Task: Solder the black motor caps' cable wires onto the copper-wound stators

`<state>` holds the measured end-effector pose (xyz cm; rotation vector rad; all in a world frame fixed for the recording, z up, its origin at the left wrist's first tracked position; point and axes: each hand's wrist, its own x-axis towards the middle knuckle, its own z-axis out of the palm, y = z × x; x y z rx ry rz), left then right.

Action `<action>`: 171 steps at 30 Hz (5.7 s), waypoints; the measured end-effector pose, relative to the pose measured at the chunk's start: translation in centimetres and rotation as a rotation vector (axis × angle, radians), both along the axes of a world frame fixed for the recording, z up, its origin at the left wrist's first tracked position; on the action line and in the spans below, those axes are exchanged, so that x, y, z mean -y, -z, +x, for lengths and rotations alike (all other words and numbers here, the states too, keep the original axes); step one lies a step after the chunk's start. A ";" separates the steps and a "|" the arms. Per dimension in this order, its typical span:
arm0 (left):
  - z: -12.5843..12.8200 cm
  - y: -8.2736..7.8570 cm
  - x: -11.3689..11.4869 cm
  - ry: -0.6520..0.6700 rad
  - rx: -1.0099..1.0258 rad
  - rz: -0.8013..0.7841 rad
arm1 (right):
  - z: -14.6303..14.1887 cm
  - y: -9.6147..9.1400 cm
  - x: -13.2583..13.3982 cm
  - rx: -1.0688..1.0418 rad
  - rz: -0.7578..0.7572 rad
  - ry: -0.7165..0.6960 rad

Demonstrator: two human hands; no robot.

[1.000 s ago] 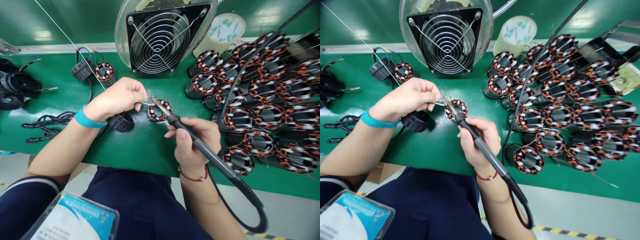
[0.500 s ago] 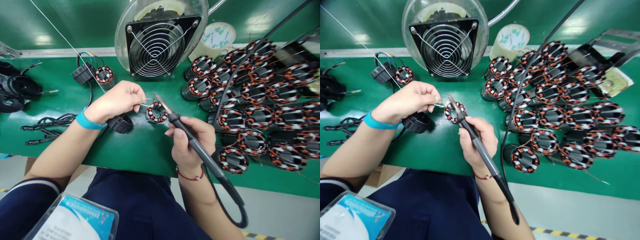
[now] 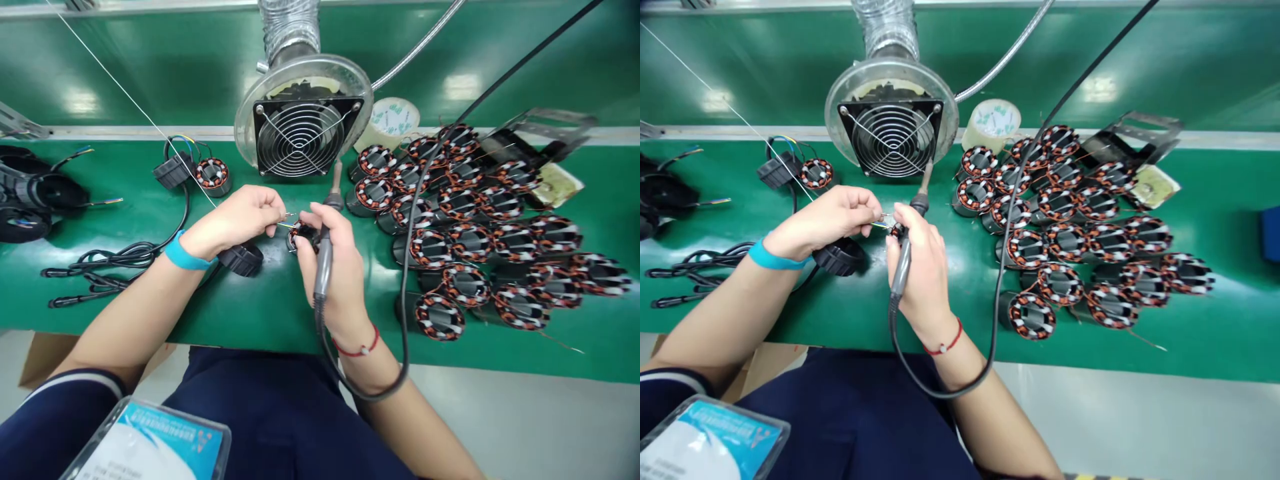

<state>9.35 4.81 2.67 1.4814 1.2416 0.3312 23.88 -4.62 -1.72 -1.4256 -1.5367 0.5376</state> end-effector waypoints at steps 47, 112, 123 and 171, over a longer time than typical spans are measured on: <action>-2.1 1.2 1.1 0.195 -0.199 0.576 | -0.5 2.0 -2.0 -0.024 0.022 0.006; -0.5 0.9 2.5 0.066 -0.263 0.582 | 1.3 1.5 3.9 0.037 0.324 0.184; -0.6 0.8 2.5 0.081 -0.291 0.590 | 1.1 2.2 4.4 0.030 0.353 0.180; -1.9 0.1 2.7 0.143 -0.259 0.718 | -0.3 1.8 1.6 0.022 0.220 0.121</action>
